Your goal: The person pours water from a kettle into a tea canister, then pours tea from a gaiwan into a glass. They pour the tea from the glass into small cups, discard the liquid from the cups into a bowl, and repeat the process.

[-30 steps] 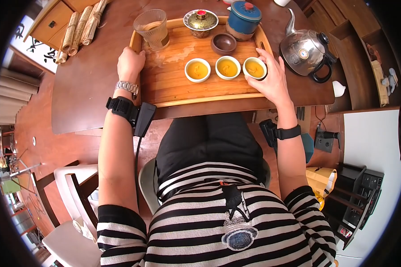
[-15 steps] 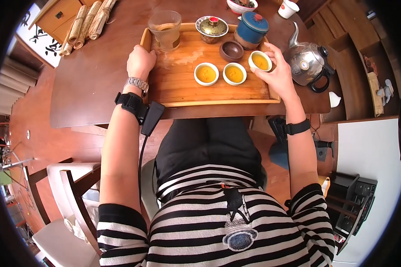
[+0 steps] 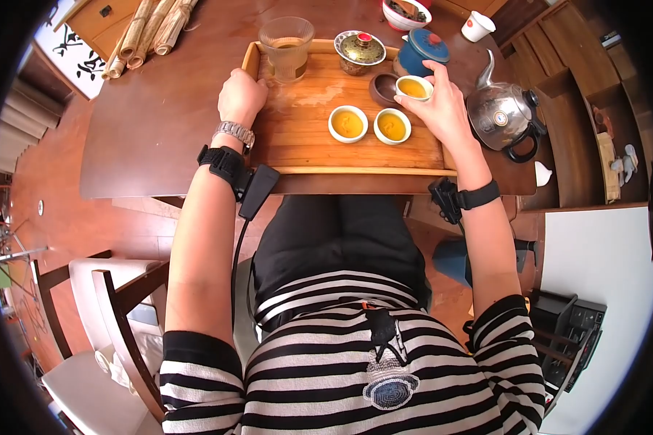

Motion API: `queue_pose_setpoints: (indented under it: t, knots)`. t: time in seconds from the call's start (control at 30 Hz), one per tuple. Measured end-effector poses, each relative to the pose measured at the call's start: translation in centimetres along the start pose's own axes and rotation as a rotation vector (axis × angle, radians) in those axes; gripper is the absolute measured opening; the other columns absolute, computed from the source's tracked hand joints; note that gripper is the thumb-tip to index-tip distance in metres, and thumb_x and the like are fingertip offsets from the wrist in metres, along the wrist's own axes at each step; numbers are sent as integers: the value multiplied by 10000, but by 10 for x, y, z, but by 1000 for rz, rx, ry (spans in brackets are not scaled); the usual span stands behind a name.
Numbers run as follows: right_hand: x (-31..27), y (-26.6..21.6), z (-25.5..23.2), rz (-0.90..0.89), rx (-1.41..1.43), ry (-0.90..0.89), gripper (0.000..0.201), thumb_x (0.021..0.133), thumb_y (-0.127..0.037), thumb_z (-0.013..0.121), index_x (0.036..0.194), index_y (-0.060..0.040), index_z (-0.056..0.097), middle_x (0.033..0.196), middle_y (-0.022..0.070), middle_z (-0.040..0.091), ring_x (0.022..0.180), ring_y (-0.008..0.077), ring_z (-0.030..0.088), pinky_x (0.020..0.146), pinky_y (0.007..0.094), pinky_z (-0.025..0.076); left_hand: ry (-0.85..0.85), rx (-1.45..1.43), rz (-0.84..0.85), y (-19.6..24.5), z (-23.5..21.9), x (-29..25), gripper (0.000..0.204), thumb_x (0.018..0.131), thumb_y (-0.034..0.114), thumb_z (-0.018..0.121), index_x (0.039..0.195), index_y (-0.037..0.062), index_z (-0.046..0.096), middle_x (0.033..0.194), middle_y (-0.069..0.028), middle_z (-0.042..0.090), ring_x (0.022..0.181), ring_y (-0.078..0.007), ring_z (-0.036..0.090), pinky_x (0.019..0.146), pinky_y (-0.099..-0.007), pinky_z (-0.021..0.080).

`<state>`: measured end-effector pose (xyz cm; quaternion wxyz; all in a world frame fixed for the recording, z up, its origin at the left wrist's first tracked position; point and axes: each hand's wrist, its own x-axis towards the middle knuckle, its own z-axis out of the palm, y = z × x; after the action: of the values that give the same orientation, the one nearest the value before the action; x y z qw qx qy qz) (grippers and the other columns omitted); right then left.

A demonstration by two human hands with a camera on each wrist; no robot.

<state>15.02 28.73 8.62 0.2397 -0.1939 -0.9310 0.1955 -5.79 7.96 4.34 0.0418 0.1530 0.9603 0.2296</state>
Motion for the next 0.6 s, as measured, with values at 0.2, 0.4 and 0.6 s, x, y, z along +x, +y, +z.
queue_pose_setpoints:
  t: [0.2, 0.4, 0.6]
  knots:
    - [4, -3, 3, -41, -238, 54, 674, 589, -244, 772, 1120, -23, 421, 937, 201, 590, 926, 327, 568, 848, 427, 398, -8, -8, -4, 1, -1, -1, 412, 767, 287, 587, 983, -58, 522, 939, -245, 608, 895, -349, 602, 784, -394, 487]
    - [4, -10, 5, -69, -412, 58, 663, 603, -221, 766, 1127, -35, 406, 933, 177, 598, 929, 309, 568, 890, 454, 352, -14, -3, -25, 3, -3, -2, 417, 766, 291, 594, 992, -52, 523, 947, -238, 609, 903, -343, 601, 785, -391, 487]
    - [6, -11, 7, -118, -460, 27, 673, 615, -196, 751, 1160, -46, 385, 924, 169, 605, 924, 305, 569, 904, 455, 348, -25, -12, -28, 2, -3, -1, 421, 765, 291, 595, 998, -51, 521, 953, -234, 609, 907, -338, 602, 788, -386, 487]
